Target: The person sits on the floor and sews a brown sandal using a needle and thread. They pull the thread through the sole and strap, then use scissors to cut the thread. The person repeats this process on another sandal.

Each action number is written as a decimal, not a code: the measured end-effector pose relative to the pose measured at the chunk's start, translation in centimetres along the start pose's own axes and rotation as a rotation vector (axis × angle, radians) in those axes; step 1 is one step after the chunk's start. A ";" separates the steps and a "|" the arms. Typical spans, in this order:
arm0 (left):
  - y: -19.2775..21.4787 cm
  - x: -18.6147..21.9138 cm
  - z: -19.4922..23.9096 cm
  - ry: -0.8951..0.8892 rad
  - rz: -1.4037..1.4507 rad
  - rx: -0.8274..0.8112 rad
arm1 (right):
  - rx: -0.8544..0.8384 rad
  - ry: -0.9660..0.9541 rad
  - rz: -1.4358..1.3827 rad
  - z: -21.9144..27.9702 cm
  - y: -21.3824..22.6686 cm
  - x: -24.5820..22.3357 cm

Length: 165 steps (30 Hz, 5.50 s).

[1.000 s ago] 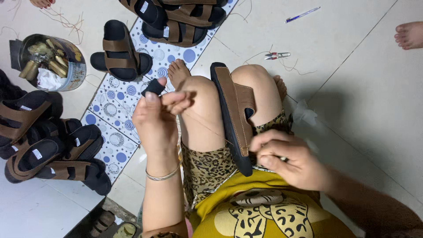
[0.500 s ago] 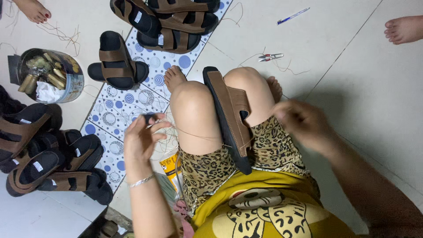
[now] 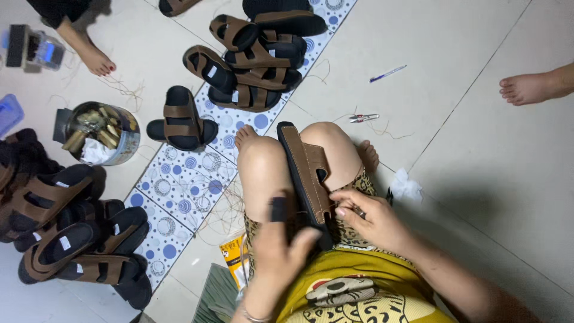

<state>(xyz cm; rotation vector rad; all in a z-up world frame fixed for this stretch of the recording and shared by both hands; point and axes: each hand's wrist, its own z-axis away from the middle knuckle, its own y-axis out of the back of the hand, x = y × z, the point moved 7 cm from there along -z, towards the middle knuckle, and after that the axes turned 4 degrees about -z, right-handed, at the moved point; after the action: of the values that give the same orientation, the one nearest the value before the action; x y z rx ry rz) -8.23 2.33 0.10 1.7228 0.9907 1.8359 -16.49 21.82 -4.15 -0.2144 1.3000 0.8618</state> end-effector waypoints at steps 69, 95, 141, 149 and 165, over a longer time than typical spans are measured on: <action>-7.4 0.3 5.1 0.047 -0.355 -0.185 | -0.438 0.239 1.016 1.1 -3.9 -6.7; -1.9 -2.1 2.1 0.180 1.592 -0.213 | -0.377 0.192 0.614 -1.5 -1.6 -6.7; -3.3 9.9 1.6 -0.555 0.154 -0.442 | -0.105 -0.239 -0.625 1.1 1.9 -0.7; 5.1 5.9 1.8 -0.277 0.863 -0.180 | -0.386 -0.091 -0.296 0.7 -3.1 -1.9; -1.6 -2.5 5.3 0.167 0.812 -0.973 | 0.902 -0.178 0.010 2.3 23.9 12.1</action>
<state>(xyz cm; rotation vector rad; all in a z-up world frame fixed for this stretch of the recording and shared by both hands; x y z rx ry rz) -2.99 2.66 -2.94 1.3720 -0.6575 2.3334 -30.32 44.72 -6.74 0.5671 1.3975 0.2303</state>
